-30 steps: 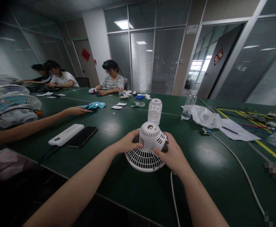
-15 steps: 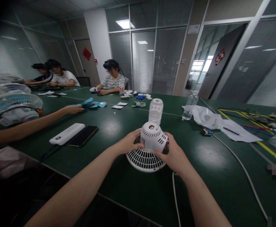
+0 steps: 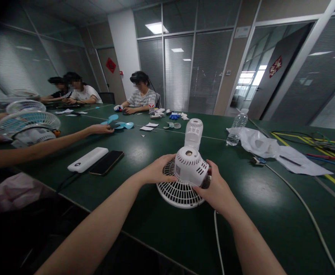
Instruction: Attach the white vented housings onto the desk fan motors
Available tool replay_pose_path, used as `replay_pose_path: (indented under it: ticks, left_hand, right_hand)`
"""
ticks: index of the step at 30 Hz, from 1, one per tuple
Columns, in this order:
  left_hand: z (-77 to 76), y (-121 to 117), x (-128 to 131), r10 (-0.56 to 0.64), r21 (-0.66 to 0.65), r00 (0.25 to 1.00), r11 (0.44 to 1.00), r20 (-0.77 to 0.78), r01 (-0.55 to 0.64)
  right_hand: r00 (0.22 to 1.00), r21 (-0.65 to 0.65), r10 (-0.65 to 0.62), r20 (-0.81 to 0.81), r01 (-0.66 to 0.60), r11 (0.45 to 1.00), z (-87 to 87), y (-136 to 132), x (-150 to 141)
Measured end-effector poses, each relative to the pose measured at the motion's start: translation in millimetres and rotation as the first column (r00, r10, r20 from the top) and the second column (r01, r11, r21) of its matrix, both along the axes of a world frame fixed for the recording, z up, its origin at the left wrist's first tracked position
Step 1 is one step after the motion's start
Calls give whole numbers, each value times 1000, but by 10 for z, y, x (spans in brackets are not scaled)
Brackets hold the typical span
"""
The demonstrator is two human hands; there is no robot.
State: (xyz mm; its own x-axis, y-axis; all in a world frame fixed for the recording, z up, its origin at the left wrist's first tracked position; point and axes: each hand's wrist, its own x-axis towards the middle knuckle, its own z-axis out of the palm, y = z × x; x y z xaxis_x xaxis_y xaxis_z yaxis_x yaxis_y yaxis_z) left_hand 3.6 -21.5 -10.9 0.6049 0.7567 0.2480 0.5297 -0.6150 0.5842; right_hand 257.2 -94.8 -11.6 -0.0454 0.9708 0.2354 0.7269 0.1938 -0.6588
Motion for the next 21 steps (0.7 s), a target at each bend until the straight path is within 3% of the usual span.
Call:
replay_pose_path:
  ticks: [8,13,21]
  left_hand:
    - [-52,39,20,64,87,994,995,-89,-56]
    - [-62,67,20,144,118,982,984,-121,-130]
    - [-90,132,22,244,153,966,961,-88,-229]
  right_hand:
    - [982,60,-187,38,185,981,-76,34,-105]
    - [999,-70,-40,-33,38,997,50,-18,-42]
    - [976,-169,-100,-196,67,983,120,-42,-76]
